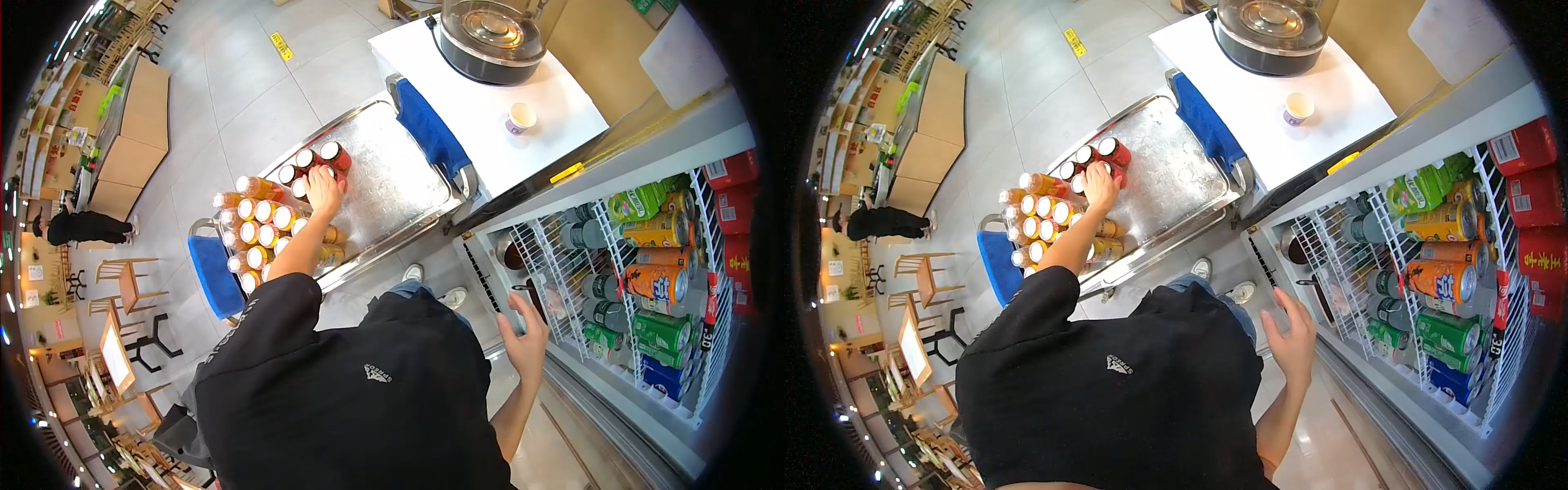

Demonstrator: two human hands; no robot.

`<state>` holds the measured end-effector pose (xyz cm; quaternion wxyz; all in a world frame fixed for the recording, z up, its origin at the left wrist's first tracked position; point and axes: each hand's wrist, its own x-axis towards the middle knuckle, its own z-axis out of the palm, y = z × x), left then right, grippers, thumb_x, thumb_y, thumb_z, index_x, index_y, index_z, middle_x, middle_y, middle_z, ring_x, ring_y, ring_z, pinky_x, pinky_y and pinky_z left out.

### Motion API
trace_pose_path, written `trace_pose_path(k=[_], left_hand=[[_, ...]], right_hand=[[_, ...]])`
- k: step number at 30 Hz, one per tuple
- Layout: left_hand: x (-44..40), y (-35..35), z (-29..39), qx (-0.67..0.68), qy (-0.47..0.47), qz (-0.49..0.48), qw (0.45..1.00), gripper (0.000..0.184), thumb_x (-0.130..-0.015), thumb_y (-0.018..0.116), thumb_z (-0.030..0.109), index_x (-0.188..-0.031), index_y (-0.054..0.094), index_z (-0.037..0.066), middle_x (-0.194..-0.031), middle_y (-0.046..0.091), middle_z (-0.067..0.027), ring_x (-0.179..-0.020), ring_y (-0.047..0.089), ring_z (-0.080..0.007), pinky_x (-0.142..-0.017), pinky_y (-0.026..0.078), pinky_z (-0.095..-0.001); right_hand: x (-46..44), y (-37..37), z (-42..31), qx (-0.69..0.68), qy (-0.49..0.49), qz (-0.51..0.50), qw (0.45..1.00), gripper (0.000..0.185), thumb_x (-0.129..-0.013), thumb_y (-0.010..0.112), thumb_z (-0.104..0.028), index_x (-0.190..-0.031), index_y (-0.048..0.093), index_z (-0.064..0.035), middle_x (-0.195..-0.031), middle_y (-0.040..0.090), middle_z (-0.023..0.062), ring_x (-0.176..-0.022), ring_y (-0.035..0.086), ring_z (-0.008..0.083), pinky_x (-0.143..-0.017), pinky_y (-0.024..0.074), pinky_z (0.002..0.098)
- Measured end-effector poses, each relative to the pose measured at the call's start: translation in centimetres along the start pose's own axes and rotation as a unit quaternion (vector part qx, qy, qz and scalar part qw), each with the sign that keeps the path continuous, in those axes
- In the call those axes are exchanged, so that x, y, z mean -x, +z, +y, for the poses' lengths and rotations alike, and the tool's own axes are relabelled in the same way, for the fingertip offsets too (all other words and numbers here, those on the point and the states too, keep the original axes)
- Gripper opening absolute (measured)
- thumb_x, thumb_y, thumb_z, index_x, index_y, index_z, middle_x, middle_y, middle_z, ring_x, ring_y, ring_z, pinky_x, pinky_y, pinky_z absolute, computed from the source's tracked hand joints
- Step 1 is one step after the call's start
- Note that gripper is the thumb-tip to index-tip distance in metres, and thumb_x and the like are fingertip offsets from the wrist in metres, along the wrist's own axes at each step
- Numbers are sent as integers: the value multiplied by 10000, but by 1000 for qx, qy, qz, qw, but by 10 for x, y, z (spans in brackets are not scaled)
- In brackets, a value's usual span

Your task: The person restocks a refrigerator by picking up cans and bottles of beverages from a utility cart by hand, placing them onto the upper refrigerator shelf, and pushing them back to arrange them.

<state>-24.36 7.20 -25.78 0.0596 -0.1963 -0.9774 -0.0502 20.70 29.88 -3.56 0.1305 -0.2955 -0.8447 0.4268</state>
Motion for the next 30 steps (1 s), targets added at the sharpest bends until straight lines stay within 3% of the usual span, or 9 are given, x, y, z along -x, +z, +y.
trace_pose_path(k=[5,9,13,18,19,21,25,27,30], left_hand=[[-9,-1,5,40,7,-53,998,639,-742,779,306,-1240,489,30,-1095,574,-178,-1037,571,-331,-985,379,-473],[1,-9,15,93,99,42,990,536,-722,763,242,-1198,564,95,-1120,578,-185,-1006,541,-350,-899,425,-462],[33,-102,88,254,180,-1,950,570,-679,812,271,-1169,613,58,-1099,613,-160,-1012,566,-361,-892,472,-439],[84,-207,191,442,302,-191,823,716,-630,870,236,-1252,574,40,-1130,651,-146,-1046,635,-296,-900,499,-377],[94,-229,207,479,301,-249,786,752,-624,878,240,-1275,560,38,-1152,650,-144,-1058,638,-280,-910,496,-366],[100,-250,231,469,468,-180,727,780,-645,874,268,-1300,534,13,-1169,653,-119,-1066,636,-232,-905,495,-352],[51,-225,237,611,414,-261,622,676,-760,792,305,-1310,535,8,-1218,622,-149,-1171,575,-259,-997,434,-378],[-8,-186,219,564,329,-245,716,662,-793,765,315,-1323,524,-1,-1285,579,-174,-1223,534,-275,-1021,410,-389],[-91,-88,157,307,272,-66,909,752,-789,767,334,-1387,447,10,-1375,498,-216,-1263,490,-334,-1032,400,-421]], right_hand=[[-4,11,-2,-26,-13,-35,999,438,-796,730,-102,-1212,620,-21,-1093,681,156,-1011,658,271,-902,489,357],[-17,17,-3,-33,-33,-62,997,439,-811,727,-142,-1222,620,-32,-1115,677,149,-1021,654,279,-903,489,350],[-28,27,3,-37,-57,-81,994,497,-828,729,-191,-1283,580,-58,-1168,648,159,-1084,629,297,-931,484,368],[-55,32,-22,86,-173,42,980,904,-724,796,-268,-1464,330,-40,-1463,352,220,-1331,398,374,-1072,379,434],[-59,31,-25,89,-186,89,974,928,-701,810,-265,-1462,328,-44,-1425,408,210,-1296,439,373,-1058,391,447],[-62,22,-28,31,-188,85,978,935,-669,823,-269,-1447,353,-49,-1346,500,189,-1217,518,365,-1020,429,450],[-44,-20,-40,35,-201,179,963,895,-594,850,-252,-1372,457,-50,-1253,579,164,-1116,596,344,-943,495,435],[-26,-77,-61,59,-154,208,964,867,-545,880,-212,-1313,511,-49,-1253,578,162,-1121,608,308,-941,506,419],[-4,-146,-63,-25,-199,473,858,954,-560,900,-143,-1363,394,-43,-1230,566,172,-1125,595,286,-921,520,418]])
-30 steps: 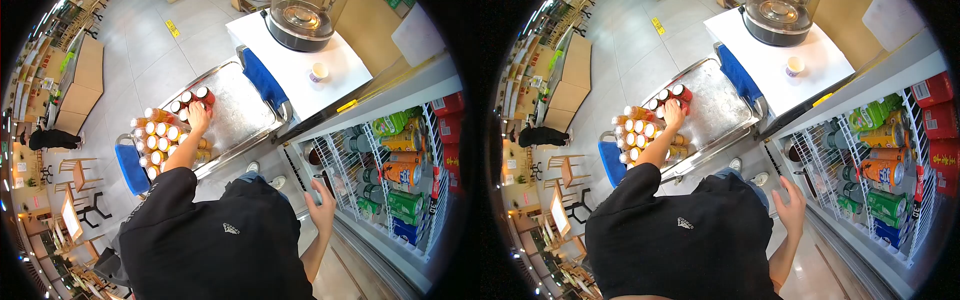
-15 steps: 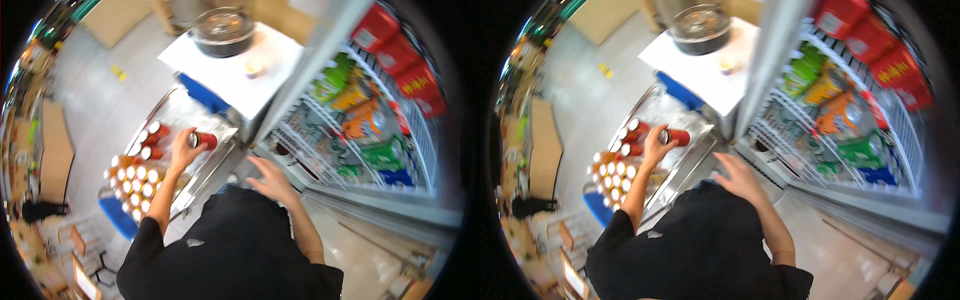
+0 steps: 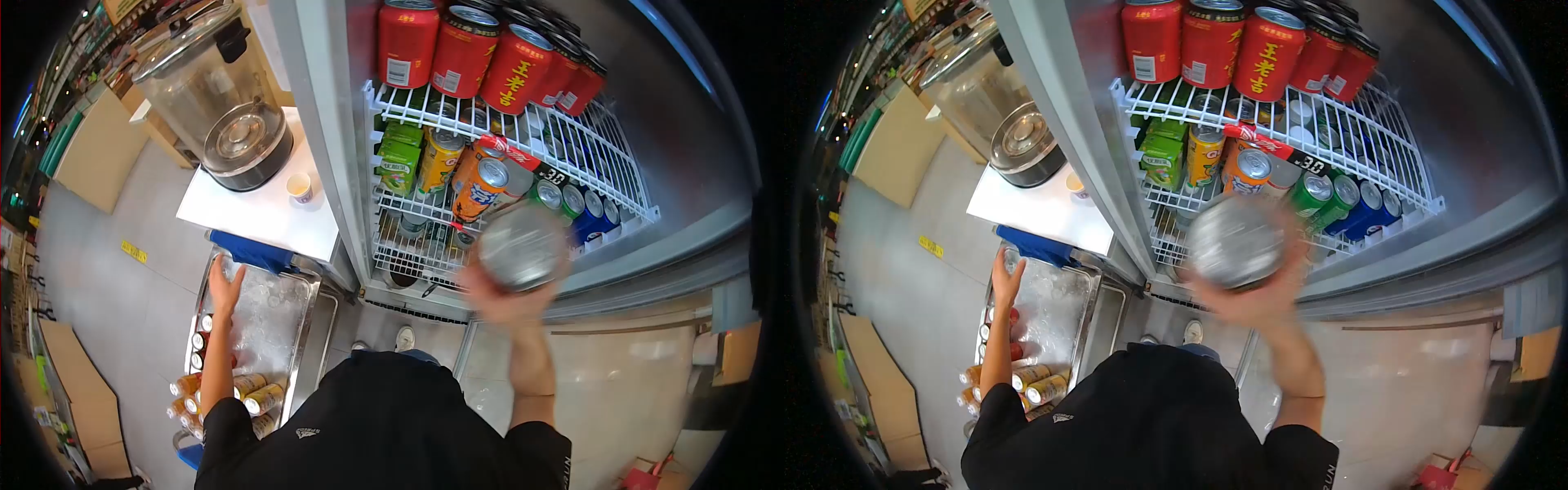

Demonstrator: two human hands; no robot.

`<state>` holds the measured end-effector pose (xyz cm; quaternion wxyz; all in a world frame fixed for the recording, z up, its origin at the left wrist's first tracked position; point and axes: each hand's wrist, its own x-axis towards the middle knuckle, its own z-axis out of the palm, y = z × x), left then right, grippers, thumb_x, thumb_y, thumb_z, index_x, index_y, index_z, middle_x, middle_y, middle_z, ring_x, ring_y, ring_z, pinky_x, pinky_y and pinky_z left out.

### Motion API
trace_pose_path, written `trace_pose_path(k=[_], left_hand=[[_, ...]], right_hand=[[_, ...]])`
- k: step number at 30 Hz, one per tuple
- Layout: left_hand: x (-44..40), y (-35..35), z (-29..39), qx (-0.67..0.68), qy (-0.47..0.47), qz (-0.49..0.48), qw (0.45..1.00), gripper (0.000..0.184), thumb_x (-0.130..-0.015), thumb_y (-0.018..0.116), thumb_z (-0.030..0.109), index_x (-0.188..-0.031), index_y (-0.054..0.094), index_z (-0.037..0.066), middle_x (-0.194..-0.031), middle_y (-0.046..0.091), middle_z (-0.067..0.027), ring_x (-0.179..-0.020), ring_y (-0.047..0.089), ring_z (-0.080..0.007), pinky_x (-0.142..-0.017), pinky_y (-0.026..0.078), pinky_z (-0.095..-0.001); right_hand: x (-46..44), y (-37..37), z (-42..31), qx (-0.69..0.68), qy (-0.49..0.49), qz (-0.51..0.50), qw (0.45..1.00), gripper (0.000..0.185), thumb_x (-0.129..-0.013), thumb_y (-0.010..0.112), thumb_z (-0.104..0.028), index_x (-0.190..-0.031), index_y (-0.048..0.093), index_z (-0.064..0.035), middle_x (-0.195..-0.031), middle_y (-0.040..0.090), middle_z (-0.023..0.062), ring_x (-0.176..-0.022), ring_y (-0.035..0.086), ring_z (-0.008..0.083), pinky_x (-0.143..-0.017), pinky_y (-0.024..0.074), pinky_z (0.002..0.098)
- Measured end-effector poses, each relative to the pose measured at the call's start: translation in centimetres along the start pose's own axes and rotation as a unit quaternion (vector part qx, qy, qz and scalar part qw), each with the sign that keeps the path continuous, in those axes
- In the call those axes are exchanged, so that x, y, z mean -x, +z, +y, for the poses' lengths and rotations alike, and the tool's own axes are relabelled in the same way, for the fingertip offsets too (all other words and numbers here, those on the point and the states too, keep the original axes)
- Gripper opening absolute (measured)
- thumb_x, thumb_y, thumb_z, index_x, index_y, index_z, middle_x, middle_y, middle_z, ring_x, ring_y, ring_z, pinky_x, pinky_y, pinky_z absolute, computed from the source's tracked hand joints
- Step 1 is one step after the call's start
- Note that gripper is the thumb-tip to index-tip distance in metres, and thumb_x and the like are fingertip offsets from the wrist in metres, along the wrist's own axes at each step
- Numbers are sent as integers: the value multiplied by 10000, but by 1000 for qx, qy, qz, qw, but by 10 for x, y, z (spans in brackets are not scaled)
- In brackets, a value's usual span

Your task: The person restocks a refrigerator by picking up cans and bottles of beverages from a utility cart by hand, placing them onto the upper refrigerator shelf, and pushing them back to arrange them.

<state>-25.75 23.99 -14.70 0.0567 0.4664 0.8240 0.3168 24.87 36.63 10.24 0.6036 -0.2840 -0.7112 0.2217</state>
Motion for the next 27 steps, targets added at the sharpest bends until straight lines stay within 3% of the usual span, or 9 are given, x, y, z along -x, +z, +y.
trace_pose_path(k=[1,3,7,10,13,14,21,25,27], left_hand=[[0,10,-58,-98,-3,25,995,808,-770,781,355,-1411,418,23,-1405,465,-234,-1275,473,-365,-1039,395,-430],[13,1,-94,-251,-150,-73,954,876,-731,796,425,-1430,404,72,-1443,408,-262,-1326,400,-411,-1075,349,-474],[50,0,-111,-389,-259,-216,857,775,-732,751,421,-1393,463,136,-1385,443,-232,-1339,369,-401,-1088,273,-571],[57,12,-154,-394,-216,-185,874,708,-745,720,378,-1365,485,130,-1333,475,-215,-1322,391,-380,-1077,295,-554],[66,12,-180,-467,-184,-46,863,674,-718,738,336,-1320,515,130,-1317,490,-215,-1297,425,-379,-1065,319,-524],[62,-15,-119,-430,-262,-154,850,726,-656,801,332,-1298,525,136,-1303,504,-203,-1260,470,-362,-1050,335,-517],[70,-24,-148,-341,-192,-127,912,757,-609,846,332,-1277,539,153,-1210,576,-177,-1146,564,-336,-1020,369,-511],[62,-53,-89,-248,-152,-79,953,720,-636,838,325,-1266,554,122,-1121,610,-190,-1088,585,-357,-964,438,-448],[50,-74,-44,-213,-127,-35,968,721,-643,839,318,-1264,555,89,-1099,615,-202,-1063,590,-368,-937,463,-426]], right_hand=[[-13,-14,6,-34,11,122,992,980,-590,898,-121,-1384,329,-35,-1224,556,176,-1130,585,291,-910,526,419],[-72,-54,-2,149,-15,147,978,861,-662,892,-188,-1347,395,-27,-1221,572,151,-1068,612,247,-880,525,367],[-141,-83,14,293,55,126,946,815,-692,864,-380,-1294,462,-6,-1126,647,148,-968,652,229,-846,522,339],[-157,-82,35,307,65,72,947,867,-675,862,-431,-1288,441,15,-1120,653,177,-984,663,251,-851,531,349],[-161,-74,48,278,93,28,956,901,-652,869,-464,-1263,441,42,-1131,650,192,-1000,666,256,-857,537,356],[-163,-68,48,275,93,17,957,901,-644,873,-465,-1257,450,42,-1132,652,193,-991,668,259,-855,538,361],[-188,-58,69,261,9,-50,964,909,-606,892,-475,-1235,487,41,-1120,648,203,-989,667,295,-857,537,386],[-204,-63,101,353,-47,-27,934,988,-613,873,-520,-1241,454,116,-1143,620,275,-1041,643,348,-883,526,419],[-208,-60,97,399,41,-40,915,1166,-652,758,-687,-1326,329,163,-1081,641,311,-1029,660,386,-868,536,436]])
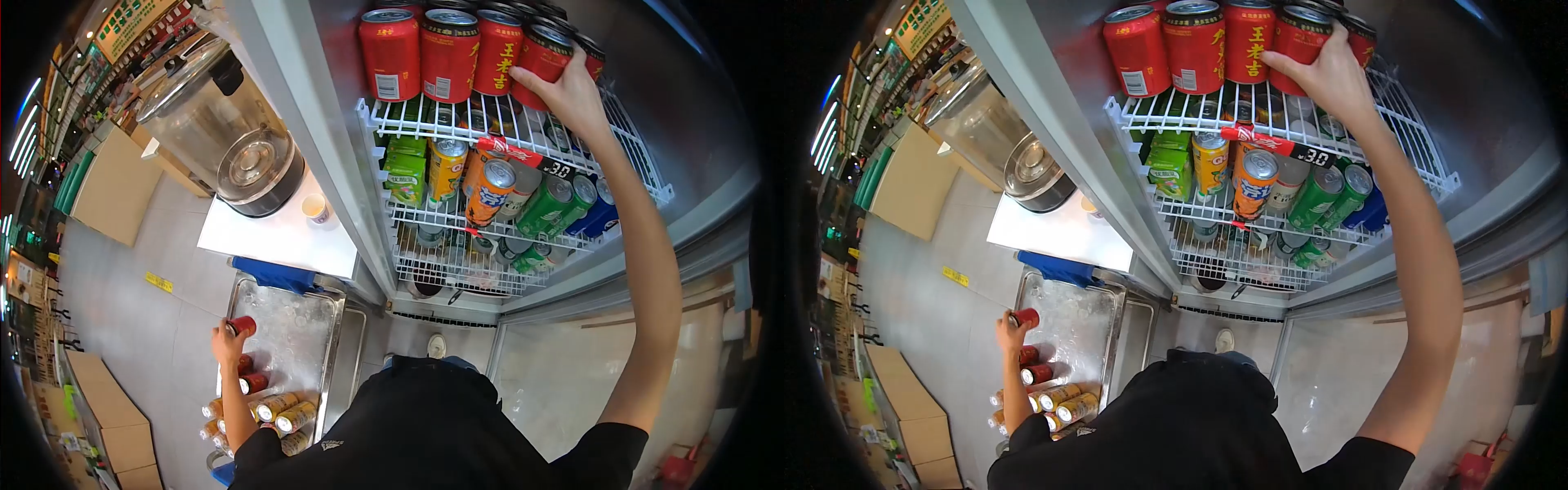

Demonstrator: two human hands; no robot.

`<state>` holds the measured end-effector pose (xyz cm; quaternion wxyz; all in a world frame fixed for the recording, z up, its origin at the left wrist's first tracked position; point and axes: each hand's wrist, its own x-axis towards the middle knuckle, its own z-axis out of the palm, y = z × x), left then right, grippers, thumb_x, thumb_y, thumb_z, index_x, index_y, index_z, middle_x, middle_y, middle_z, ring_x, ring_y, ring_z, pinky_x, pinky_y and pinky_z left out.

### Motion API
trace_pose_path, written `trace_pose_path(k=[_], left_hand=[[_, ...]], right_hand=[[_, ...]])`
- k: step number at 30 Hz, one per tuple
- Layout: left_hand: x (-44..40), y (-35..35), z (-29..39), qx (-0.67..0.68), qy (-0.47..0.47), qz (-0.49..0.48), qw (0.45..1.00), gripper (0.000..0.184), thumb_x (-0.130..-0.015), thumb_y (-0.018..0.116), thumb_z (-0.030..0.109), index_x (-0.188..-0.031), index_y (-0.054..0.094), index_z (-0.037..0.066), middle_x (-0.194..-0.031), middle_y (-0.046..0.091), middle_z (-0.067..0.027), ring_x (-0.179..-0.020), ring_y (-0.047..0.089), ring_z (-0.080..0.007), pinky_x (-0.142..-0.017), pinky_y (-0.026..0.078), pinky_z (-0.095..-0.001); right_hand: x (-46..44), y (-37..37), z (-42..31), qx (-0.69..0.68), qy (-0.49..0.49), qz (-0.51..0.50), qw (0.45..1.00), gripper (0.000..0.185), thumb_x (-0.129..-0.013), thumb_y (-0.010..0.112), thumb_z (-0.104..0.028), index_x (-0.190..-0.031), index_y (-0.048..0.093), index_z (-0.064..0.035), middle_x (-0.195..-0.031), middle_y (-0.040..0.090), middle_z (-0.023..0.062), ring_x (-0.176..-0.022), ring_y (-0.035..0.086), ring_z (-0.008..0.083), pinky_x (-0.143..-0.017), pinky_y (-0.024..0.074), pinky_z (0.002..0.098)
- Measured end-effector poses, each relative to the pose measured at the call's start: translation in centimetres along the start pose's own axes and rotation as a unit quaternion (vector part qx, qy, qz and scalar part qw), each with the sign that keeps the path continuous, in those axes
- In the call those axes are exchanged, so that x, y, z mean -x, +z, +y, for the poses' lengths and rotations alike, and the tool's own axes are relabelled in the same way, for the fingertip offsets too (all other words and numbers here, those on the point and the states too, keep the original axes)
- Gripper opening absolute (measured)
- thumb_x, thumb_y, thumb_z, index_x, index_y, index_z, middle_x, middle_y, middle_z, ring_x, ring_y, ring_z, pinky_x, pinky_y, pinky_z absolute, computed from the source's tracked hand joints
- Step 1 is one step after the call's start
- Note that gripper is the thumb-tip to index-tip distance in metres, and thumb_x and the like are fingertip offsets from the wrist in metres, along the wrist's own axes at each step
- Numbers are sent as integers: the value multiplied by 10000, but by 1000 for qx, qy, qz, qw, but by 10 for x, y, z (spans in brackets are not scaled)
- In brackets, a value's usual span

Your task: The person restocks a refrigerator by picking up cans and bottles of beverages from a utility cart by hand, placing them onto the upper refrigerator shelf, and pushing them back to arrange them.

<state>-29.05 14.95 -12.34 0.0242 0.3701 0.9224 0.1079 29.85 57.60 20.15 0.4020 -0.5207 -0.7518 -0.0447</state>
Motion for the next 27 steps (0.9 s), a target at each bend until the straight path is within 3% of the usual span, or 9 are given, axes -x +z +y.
trace_pose_path(k=[2,8,13,16,17,20,24,26,27], left_hand=[[8,-39,38,36,23,68,997,727,-646,843,302,-1261,551,49,-1091,617,-216,-1040,596,-378,-915,480,-414],[47,-158,156,188,194,217,938,660,-677,812,198,-1234,538,-26,-1137,608,-173,-1043,604,-285,-930,472,-382],[85,-226,269,348,402,252,809,741,-628,809,222,-1252,522,-56,-1116,607,-165,-1015,605,-261,-901,485,-377],[98,-239,351,423,460,271,733,858,-567,839,263,-1277,505,-81,-1117,618,-191,-962,620,-262,-858,507,-397],[97,-245,383,430,492,252,714,851,-560,843,261,-1270,519,-80,-1106,630,-186,-936,626,-261,-842,512,-388],[90,-277,470,279,626,268,677,821,-646,838,234,-1321,493,-82,-1198,615,-190,-1081,625,-265,-937,501,-364],[66,-277,557,280,651,237,665,655,-636,839,191,-1229,621,18,-1037,672,-131,-955,652,-201,-841,509,-314],[56,-267,584,244,665,251,660,646,-639,845,231,-1222,628,58,-1039,670,-143,-946,653,-269,-848,509,-352],[49,-259,595,222,680,270,645,643,-641,840,247,-1220,627,68,-1060,670,-140,-967,643,-287,-863,501,-372]], right_hand=[[-11,-1,2,86,49,-65,993,1164,-694,747,-656,-1378,246,141,-1084,664,263,-1014,673,361,-892,533,400],[-24,0,29,3,-19,-107,994,1255,-682,748,-662,-1444,135,125,-1111,648,278,-1050,656,374,-930,514,412],[-21,-13,26,97,-43,-132,986,1244,-636,772,-655,-1460,216,94,-1032,666,281,-1003,674,356,-881,538,424],[-23,-18,20,177,-64,-87,978,1197,-619,768,-673,-1451,295,45,-1003,675,270,-982,678,363,-855,544,432],[-25,-24,25,173,-90,-53,979,1074,-608,768,-678,-1400,430,-36,-944,697,199,-913,686,357,-781,550,434],[-29,-47,33,84,-152,189,966,781,-692,754,-609,-1251,602,-86,-899,675,87,-790,670,301,-669,519,443],[-48,-53,65,163,-270,140,938,813,-695,758,-592,-1323,569,-113,-1268,590,160,-1130,586,352,-946,476,435],[-52,-40,82,167,-208,23,963,982,-618,746,-683,-1434,442,-227,-1476,388,166,-1358,383,353,-1067,396,494],[-52,-30,89,152,-217,16,964,995,-606,756,-678,-1437,438,-232,-1447,420,162,-1340,402,359,-1061,402,503]])
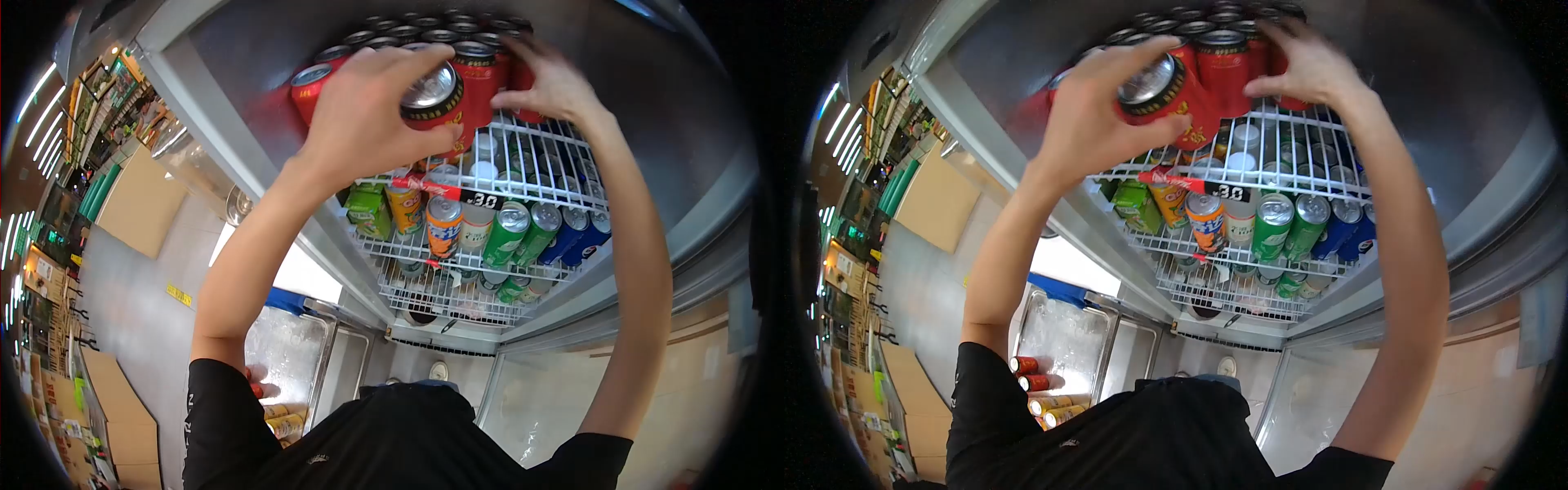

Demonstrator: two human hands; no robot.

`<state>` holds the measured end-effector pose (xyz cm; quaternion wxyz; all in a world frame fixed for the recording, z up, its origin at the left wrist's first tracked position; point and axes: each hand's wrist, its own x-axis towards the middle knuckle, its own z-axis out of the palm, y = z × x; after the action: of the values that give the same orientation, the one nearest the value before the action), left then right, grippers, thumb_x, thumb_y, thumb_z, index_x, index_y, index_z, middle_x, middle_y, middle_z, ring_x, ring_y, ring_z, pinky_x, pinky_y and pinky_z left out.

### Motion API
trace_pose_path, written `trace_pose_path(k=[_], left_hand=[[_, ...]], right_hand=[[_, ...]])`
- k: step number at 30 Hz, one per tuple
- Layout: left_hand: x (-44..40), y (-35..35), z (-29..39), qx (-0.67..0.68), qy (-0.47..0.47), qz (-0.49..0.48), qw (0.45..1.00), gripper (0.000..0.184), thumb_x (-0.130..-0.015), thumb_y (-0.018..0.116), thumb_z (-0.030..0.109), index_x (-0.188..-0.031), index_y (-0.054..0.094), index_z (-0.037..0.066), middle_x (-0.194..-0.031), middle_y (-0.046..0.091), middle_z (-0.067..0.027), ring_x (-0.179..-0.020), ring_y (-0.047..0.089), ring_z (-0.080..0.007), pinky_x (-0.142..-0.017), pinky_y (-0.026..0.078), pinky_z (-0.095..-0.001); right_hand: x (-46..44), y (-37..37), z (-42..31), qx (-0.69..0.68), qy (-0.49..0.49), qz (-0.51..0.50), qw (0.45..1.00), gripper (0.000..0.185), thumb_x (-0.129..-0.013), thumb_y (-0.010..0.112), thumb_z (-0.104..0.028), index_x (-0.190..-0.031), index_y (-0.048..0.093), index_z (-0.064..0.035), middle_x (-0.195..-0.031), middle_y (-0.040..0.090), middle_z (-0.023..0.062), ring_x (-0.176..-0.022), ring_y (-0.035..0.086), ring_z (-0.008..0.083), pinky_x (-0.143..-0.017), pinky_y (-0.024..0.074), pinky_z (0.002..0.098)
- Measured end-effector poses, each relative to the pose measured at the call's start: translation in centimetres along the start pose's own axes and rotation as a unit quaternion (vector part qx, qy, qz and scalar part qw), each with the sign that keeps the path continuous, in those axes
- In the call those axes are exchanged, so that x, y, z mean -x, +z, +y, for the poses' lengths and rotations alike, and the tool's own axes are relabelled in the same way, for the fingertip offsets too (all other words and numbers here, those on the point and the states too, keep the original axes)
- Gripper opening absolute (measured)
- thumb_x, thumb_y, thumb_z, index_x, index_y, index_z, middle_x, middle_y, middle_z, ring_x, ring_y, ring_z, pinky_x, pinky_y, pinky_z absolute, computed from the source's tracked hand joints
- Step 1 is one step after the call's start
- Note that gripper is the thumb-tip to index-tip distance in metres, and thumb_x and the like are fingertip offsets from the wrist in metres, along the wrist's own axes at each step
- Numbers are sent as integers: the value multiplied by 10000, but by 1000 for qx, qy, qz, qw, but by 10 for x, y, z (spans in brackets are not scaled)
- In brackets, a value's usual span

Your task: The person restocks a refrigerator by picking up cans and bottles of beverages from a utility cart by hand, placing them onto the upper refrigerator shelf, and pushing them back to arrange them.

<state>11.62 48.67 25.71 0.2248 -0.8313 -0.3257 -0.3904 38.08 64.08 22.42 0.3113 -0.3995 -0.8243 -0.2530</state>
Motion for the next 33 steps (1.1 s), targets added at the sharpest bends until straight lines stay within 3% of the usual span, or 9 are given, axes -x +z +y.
trace_pose_path(k=[2,8,17,21,24,26,29,30,33], left_hand=[[-7,15,-1,-33,2,-66,997,639,-645,820,320,-1208,624,87,-1086,667,-125,-995,611,-329,-894,475,-417],[-26,49,-15,-77,35,-45,995,631,-665,785,429,-1137,621,42,-1020,651,-133,-982,586,-316,-886,462,-419],[-35,67,-39,-131,23,-56,990,591,-736,743,468,-1134,596,56,-1027,636,-154,-1004,552,-324,-900,451,-434],[-42,62,-37,-208,-14,-131,969,624,-750,729,513,-1157,606,57,-1064,628,-185,-1024,553,-340,-901,469,-432],[-43,58,-39,-243,-34,-166,955,712,-725,727,581,-1181,595,50,-1102,611,-218,-1070,548,-357,-922,472,-436],[-46,46,-34,-274,-31,-202,940,874,-648,742,667,-1232,556,44,-1166,582,-247,-1116,559,-378,-908,489,-461],[-45,34,-31,-271,-70,-253,926,956,-606,760,681,-1277,516,46,-1143,606,-239,-1066,610,-382,-857,511,-484],[-49,31,-27,-242,-132,-316,908,953,-617,767,659,-1308,497,60,-1104,633,-231,-997,654,-373,-824,529,-473],[-57,44,-29,-269,-155,-344,886,947,-627,768,646,-1326,491,71,-1075,653,-219,-987,665,-353,-822,538,-446]], right_hand=[[-3,0,-7,2,17,-29,999,1038,-565,783,-670,-1440,435,-233,-1425,443,166,-1331,414,363,-1047,415,518],[-1,-3,-11,25,50,-10,998,1069,-517,783,-701,-1409,463,-206,-1381,461,143,-1295,454,351,-930,503,523],[-3,2,-16,81,61,-10,995,958,-626,798,-553,-1420,428,-165,-1279,493,172,-1204,505,387,-865,538,497],[-10,-10,-15,46,66,-88,993,1094,-611,769,-641,-1491,337,-157,-1468,376,223,-1314,427,402,-1008,454,509],[-15,-22,-21,29,62,-121,990,1147,-604,726,-726,-1504,312,-145,-1489,349,232,-1341,391,420,-1060,405,509],[-20,-22,-33,61,101,-150,982,1164,-602,685,-779,-1499,319,-134,-1483,354,236,-1341,394,415,-1056,408,511],[-28,-18,-44,99,119,-152,976,1203,-582,612,-867,-1486,341,-121,-1441,396,260,-1300,448,411,-1007,449,512],[-30,-18,-45,101,119,-151,976,1202,-581,610,-870,-1481,347,-119,-1422,414,266,-1287,463,410,-991,460,511],[-32,-10,-47,106,123,-142,976,1183,-586,606,-871,-1445,386,-87,-1381,467,249,-1268,482,403,-958,489,481]])
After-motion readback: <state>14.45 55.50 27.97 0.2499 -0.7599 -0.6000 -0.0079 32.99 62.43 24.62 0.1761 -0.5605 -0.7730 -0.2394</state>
